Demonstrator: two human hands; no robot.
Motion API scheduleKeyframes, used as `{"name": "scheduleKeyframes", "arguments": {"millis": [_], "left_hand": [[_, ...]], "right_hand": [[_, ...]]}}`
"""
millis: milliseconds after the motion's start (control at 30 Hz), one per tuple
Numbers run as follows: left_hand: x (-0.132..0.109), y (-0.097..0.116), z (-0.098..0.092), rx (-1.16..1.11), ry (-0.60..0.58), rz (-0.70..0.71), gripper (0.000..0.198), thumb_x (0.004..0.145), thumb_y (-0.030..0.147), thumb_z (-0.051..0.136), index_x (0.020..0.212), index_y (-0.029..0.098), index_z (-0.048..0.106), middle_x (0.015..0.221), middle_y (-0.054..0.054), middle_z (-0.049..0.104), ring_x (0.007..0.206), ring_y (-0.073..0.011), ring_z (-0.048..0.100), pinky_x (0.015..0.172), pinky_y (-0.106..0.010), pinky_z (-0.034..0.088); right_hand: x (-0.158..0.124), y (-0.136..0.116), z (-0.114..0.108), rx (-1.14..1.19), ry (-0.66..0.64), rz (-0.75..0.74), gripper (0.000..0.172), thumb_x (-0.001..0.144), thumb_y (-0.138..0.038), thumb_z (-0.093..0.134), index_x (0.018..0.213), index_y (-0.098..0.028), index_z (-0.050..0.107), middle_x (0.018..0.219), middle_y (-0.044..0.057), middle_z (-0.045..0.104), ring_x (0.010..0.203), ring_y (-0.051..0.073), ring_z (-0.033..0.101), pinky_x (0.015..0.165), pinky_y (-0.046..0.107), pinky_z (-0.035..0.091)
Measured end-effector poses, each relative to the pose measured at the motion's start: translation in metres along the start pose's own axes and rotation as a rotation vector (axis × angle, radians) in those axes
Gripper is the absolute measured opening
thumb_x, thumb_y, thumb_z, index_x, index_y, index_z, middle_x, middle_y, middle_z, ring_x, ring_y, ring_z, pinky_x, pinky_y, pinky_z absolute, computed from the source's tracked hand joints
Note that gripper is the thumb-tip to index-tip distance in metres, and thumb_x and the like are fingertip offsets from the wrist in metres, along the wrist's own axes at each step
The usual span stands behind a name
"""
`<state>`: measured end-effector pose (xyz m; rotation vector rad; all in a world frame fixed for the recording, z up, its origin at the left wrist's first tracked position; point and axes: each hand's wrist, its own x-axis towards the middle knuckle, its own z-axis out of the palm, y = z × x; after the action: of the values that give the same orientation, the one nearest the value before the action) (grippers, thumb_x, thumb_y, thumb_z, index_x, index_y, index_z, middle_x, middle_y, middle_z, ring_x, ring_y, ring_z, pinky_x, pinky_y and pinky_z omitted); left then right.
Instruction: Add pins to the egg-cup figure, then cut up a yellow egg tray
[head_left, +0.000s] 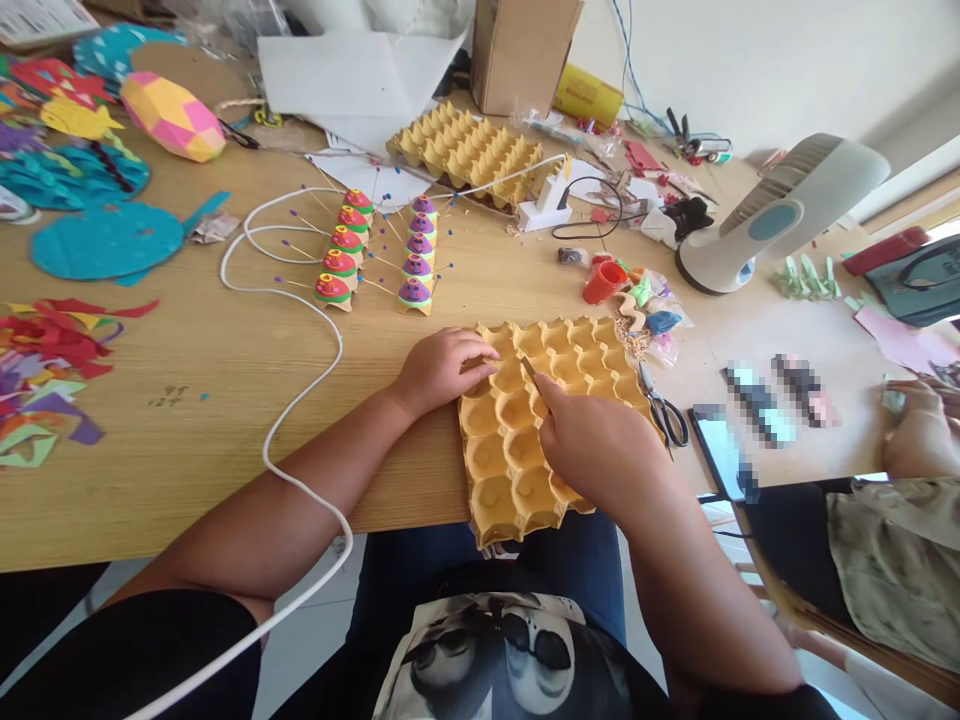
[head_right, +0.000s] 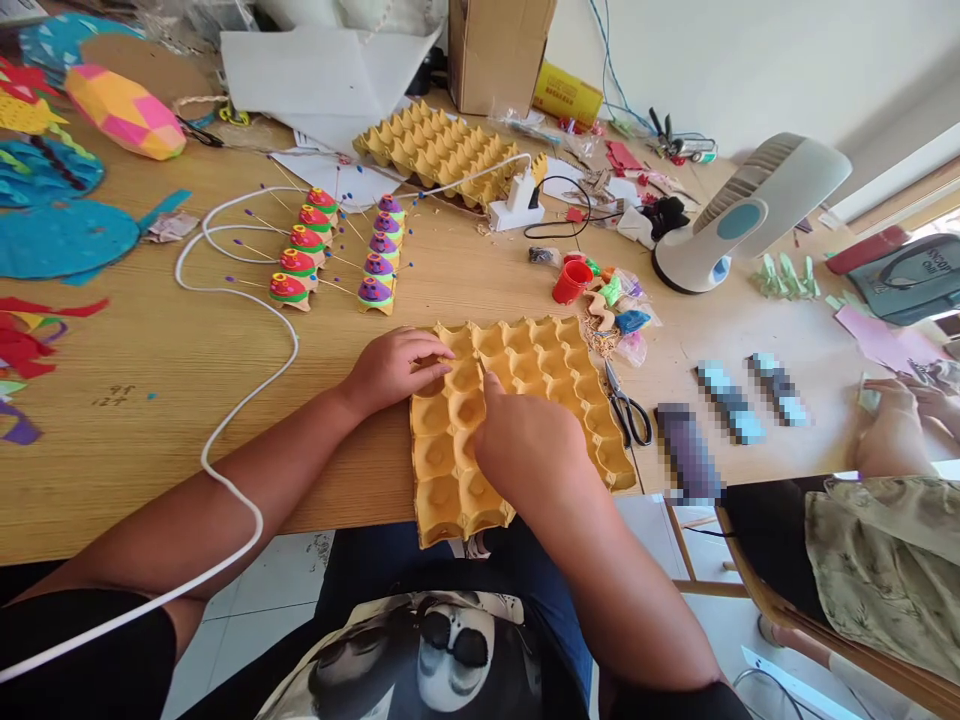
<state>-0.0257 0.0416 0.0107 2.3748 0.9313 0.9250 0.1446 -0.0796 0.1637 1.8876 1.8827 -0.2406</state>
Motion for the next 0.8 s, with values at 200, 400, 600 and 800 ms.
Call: {"name": "scheduleKeyframes", "arguments": {"millis": [200, 400, 600, 800], "left_hand": [[0.0, -0.001, 0.0, 0.009, 0.009, 0.008, 0.028, 0.096, 0.045, 0.063, 0.102, 0.022, 0.079, 0.105, -0.006, 0.079, 0.098, -0.0229, 0.07, 0.093, -0.036, 0.052], [0.0, 0.0, 0.0, 0.009, 0.004, 0.008, 0.029, 0.096, 0.045, 0.063, 0.102, 0.022, 0.079, 0.105, -0.006, 0.079, 0.098, -0.0232, 0.07, 0.093, -0.036, 0.052], [0.0, 0.0, 0.0, -0.001, 0.0, 0.0, 0.029, 0.096, 0.046, 0.062, 0.101, 0.023, 0.078, 0.104, -0.006, 0.079, 0.099, -0.0233, 0.071, 0.093, -0.037, 0.052], [-0.001, 0.0, 0.0, -0.008, 0.007, 0.011, 0.024, 0.096, 0.04, 0.064, 0.1, 0.022, 0.078, 0.105, -0.005, 0.08, 0.1, -0.023, 0.07, 0.094, -0.036, 0.051]], "right_hand": [[-0.001, -0.001, 0.0, -0.008, 0.0, 0.009, 0.067, 0.1, -0.023, 0.041, 0.166, -0.017, 0.03, 0.085, 0.01, 0.079, 0.082, 0.024, 0.076, 0.059, 0.029, 0.045], [-0.002, -0.001, 0.0, -0.007, -0.006, 0.01, 0.066, 0.1, -0.024, 0.041, 0.165, -0.017, 0.032, 0.086, 0.01, 0.079, 0.082, 0.024, 0.076, 0.059, 0.029, 0.045], [-0.004, 0.006, 0.002, 0.005, -0.021, 0.01, 0.067, 0.101, -0.026, 0.038, 0.167, -0.02, 0.027, 0.094, 0.011, 0.08, 0.086, 0.024, 0.075, 0.064, 0.029, 0.046], [-0.005, 0.017, -0.008, 0.086, 0.053, 0.072, 0.063, 0.102, -0.028, 0.035, 0.165, -0.03, 0.032, 0.101, 0.007, 0.081, 0.084, 0.025, 0.073, 0.065, 0.032, 0.045]]}}
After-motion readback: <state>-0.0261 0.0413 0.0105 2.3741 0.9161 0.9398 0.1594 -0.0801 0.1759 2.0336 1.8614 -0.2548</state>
